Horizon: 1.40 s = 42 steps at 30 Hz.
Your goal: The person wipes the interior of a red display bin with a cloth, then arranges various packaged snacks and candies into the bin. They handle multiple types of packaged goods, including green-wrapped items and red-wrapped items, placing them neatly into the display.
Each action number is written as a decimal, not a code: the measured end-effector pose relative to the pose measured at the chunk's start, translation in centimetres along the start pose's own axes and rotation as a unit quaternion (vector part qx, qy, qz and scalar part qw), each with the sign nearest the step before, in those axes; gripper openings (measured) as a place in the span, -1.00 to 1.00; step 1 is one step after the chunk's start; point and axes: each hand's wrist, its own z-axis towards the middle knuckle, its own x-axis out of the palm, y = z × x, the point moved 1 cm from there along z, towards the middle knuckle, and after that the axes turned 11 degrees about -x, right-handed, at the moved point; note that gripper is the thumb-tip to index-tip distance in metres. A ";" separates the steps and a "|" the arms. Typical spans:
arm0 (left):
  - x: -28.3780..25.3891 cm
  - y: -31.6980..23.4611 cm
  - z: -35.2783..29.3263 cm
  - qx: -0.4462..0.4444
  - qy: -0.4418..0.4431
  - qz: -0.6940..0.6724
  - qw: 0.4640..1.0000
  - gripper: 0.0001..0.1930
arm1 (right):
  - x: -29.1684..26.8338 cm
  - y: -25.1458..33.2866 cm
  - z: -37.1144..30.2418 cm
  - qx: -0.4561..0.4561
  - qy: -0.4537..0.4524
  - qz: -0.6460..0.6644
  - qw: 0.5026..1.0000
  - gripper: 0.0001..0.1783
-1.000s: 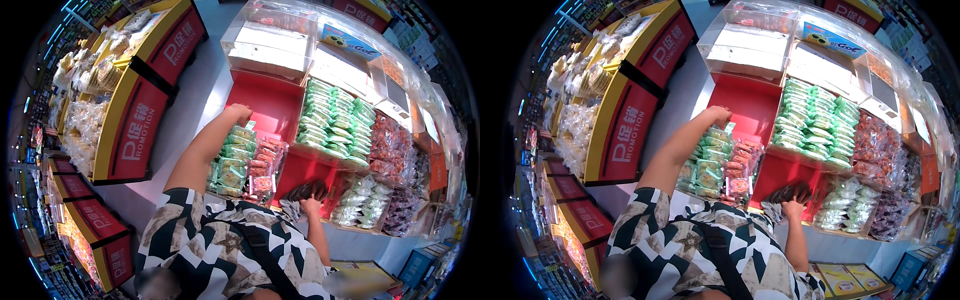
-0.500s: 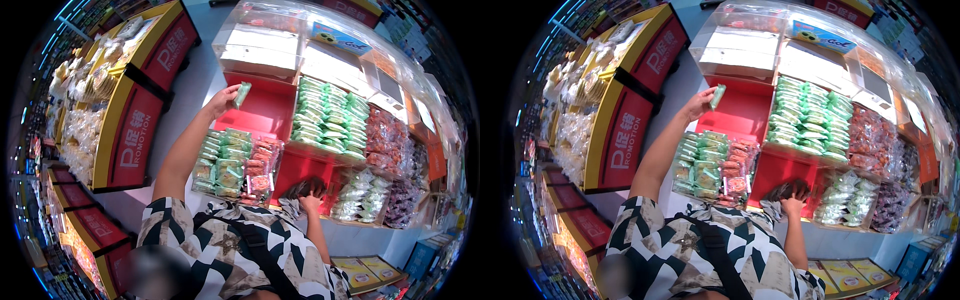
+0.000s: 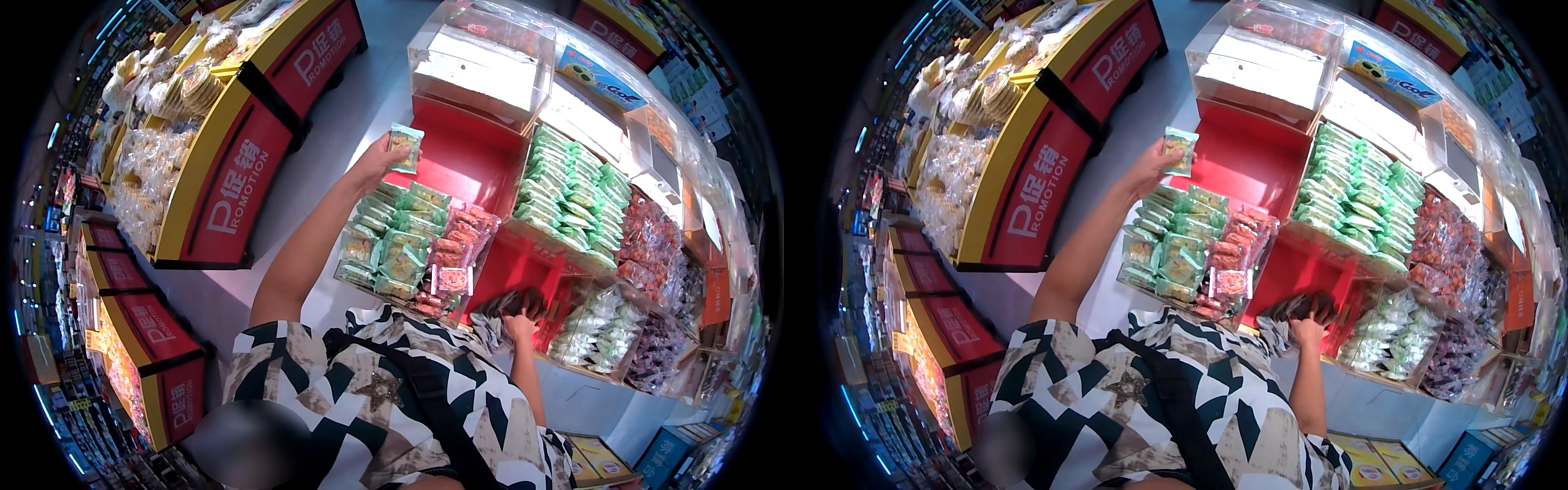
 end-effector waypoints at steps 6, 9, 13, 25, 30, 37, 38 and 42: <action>-1.9 2.2 3.8 -0.020 0.012 0.500 0.866 -0.75 | 1.1 -0.3 1.0 -0.007 0.000 -0.015 1.000 0.05; 0.0 3.4 2.1 0.023 0.131 0.445 0.885 -0.63 | 0.3 1.0 -0.4 -0.015 -0.088 -0.013 0.996 -0.09; 2.7 2.7 -1.9 0.040 0.103 0.610 0.785 -0.48 | 2.7 -1.0 -0.9 -0.073 -0.148 0.139 0.976 -0.40; 3.5 3.5 -5.7 0.164 0.019 0.669 0.725 -0.33 | -29.1 12.6 -8.5 -0.352 -0.142 0.691 0.616 -0.50; 2.0 4.6 -5.7 0.181 -0.012 0.643 0.744 -0.32 | -36.2 24.5 -1.5 -0.424 -0.208 0.528 0.705 -0.61; 2.1 5.3 -5.4 0.190 -0.033 0.653 0.733 -0.35 | -26.1 33.1 16.5 -0.245 -0.029 -0.192 0.950 -0.31; 2.2 5.2 -5.5 0.186 -0.034 0.648 0.738 -0.35 | -23.2 32.3 18.7 -0.217 0.026 -0.174 0.960 -0.25; 2.3 5.5 -5.6 0.178 -0.043 0.622 0.762 -0.36 | -16.1 34.6 23.5 -0.116 0.051 -0.128 0.984 0.03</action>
